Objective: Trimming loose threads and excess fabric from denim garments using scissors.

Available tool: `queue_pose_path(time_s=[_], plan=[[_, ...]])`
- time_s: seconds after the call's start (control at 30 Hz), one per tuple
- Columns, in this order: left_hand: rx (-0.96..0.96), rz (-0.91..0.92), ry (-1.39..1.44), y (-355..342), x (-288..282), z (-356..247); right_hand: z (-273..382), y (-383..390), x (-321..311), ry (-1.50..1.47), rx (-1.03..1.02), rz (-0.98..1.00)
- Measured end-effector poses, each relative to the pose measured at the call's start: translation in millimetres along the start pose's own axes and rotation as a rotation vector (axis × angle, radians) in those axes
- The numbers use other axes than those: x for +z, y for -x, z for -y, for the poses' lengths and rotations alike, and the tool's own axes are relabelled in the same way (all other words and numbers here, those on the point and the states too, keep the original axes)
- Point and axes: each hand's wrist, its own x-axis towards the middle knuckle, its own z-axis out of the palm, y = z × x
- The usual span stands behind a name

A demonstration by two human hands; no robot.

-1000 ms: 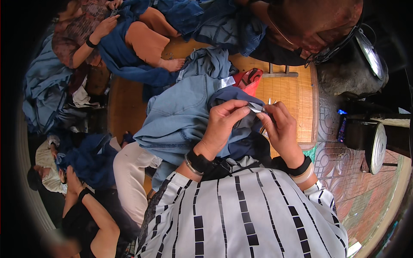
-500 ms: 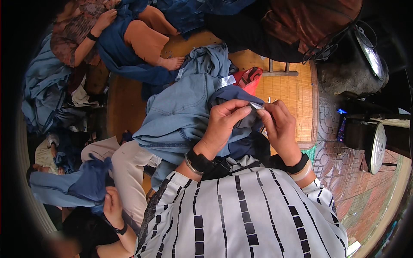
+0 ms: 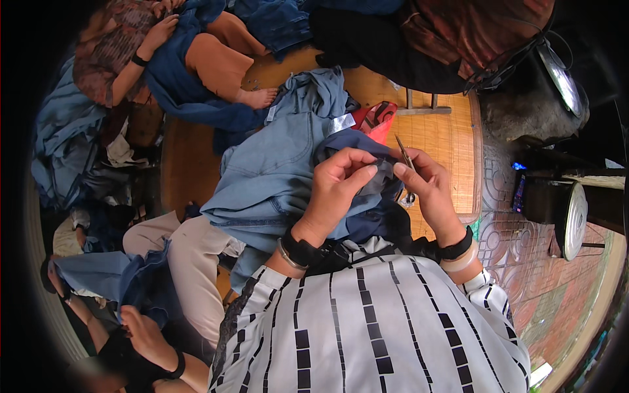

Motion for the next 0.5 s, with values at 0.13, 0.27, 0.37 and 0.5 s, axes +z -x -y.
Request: queue_pose_path(time_s=[0.13,0.27,0.37,0.5], plan=[[0.006,0.008,-0.014,1,1,-1,-1,-3,2,-0.019,0.025,0.092],[0.113,-0.026,-0.142,2,1,-2,-16,-5,2,-0.052,-0.024,0.083],[0.259,-0.055,-0.322,0,-2,0,-21,-2,4,0.029,-0.037,0.062],[0.389,-0.082,-0.463,2,-7,0,-29,-2,8,0.081,-0.103,0.076]])
